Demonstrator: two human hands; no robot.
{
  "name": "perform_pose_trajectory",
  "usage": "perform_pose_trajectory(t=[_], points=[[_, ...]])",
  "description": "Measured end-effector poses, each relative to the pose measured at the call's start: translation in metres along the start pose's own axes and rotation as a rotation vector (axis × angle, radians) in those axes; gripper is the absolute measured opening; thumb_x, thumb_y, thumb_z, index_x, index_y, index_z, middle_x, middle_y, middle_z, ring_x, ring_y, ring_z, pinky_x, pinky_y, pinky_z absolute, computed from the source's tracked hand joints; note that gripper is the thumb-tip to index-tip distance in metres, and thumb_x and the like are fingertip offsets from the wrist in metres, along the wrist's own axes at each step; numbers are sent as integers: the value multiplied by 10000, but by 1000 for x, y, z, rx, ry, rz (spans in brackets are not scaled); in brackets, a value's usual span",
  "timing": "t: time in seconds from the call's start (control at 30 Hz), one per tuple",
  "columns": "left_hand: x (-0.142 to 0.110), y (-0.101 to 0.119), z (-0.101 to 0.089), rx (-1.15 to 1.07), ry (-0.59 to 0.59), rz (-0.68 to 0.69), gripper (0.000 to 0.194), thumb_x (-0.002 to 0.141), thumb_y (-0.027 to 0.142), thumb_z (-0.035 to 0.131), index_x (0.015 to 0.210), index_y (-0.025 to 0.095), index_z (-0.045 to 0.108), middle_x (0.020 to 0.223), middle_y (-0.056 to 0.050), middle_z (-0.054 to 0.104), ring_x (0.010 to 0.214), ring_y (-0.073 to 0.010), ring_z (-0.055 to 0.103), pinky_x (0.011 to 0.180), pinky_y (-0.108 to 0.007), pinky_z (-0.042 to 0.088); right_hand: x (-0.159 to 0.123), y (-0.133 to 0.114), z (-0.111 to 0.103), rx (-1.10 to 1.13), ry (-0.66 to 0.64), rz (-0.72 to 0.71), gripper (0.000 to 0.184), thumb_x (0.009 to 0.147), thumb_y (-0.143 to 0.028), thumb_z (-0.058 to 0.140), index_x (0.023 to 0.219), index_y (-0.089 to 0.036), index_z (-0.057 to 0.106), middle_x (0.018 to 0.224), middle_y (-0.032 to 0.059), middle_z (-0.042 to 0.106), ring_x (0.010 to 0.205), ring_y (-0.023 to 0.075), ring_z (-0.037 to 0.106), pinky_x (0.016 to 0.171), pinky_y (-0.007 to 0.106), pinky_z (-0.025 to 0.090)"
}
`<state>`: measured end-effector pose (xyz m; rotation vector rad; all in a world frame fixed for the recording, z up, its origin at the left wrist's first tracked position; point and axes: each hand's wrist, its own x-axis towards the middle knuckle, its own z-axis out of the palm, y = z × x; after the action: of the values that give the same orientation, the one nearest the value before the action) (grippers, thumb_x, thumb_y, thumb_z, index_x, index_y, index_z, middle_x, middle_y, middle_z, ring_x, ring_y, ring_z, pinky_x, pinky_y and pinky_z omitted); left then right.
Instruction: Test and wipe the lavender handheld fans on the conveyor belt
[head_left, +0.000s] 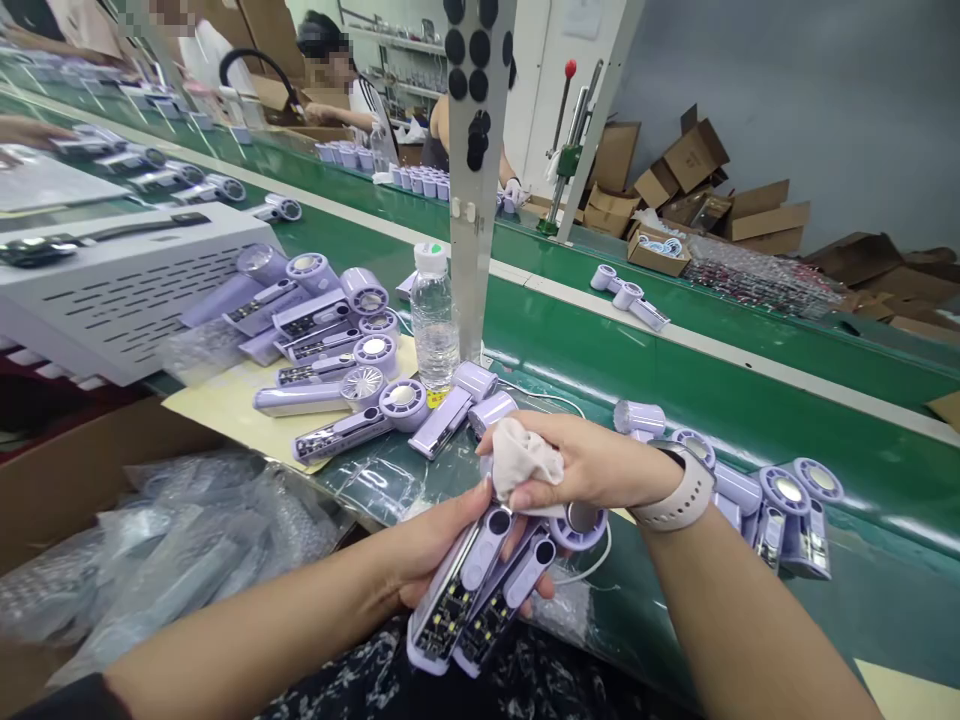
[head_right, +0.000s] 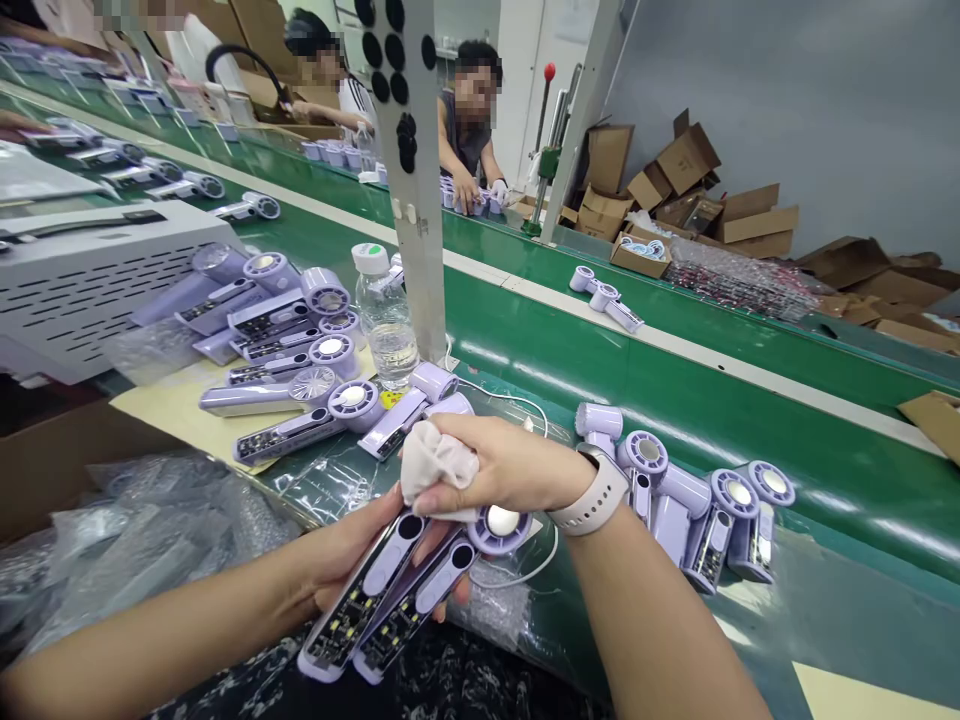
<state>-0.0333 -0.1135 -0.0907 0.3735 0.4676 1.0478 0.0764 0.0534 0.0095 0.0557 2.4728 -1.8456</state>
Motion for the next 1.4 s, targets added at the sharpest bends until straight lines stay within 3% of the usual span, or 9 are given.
perform_pose_trajectory(t=[0.13,0.23,0.4,0.5,0.67,0.83,0.97,1.07,1.4], points=[[1,-4,-4,-16,13,11,712,890,763,490,1046,106,718,984,-161,781,792,-213,757,730,-270,561,5,8,10,-143,202,4,313,966,-466,568,897,-208,733,899,25,729,819,208,659,760,312,493],[6,-4,-3,-44,4,72,706,892,786,435,854,127,685,1010,-168,758,808,-244,751,712,-303,573,3,21,4,-281,385,40,451,992,-557,481,874,-203,734,924,59,757,860,246,694,795,352,520],[7,9,5,1,22,237,611,872,741,520,714,152,566,1001,-139,723,909,-264,731,771,-333,582,-22,52,-12,-466,829,177,538,959,-545,512,1260,-119,643,1198,205,697,1170,395,614,999,576,470],[-3,22,16,322,54,345,492,788,618,716,910,145,659,961,-105,733,889,-258,707,815,-344,554,-37,65,14,-407,1100,121,676,910,-499,610,1469,-145,473,1508,226,498,1441,410,391,1153,637,328],[-9,50,22,965,180,514,584,590,409,943,1088,182,740,1286,-136,673,1209,-383,594,1034,-477,477,-49,70,77,405,643,-147,469,877,-540,716,1267,-289,652,1249,104,718,1177,323,661,1010,511,532],[11,51,0,694,309,604,499,849,582,712,1189,216,696,1066,-93,699,985,-248,663,935,-402,546,-69,69,81,543,808,-116,349,810,-352,858,1092,-286,662,1010,22,679,881,205,658,811,362,570],[19,32,6,405,167,527,548,801,405,813,1279,254,590,962,-16,609,813,-166,642,748,-313,573,-79,65,78,602,842,-187,296,945,-399,703,1210,-299,617,1046,22,612,878,172,594,778,320,545],[19,24,20,403,95,505,493,818,263,790,1260,247,571,981,-11,589,804,-157,650,717,-300,564,-81,63,84,669,812,-209,273,964,-376,676,1215,-288,618,1083,33,623,874,164,618,790,318,551],[27,25,25,418,69,551,416,847,311,735,1199,215,536,925,-4,594,710,-155,648,650,-312,565,-79,67,97,825,790,-134,251,909,-416,734,1056,-226,662,832,29,651,688,144,605,627,261,548]])
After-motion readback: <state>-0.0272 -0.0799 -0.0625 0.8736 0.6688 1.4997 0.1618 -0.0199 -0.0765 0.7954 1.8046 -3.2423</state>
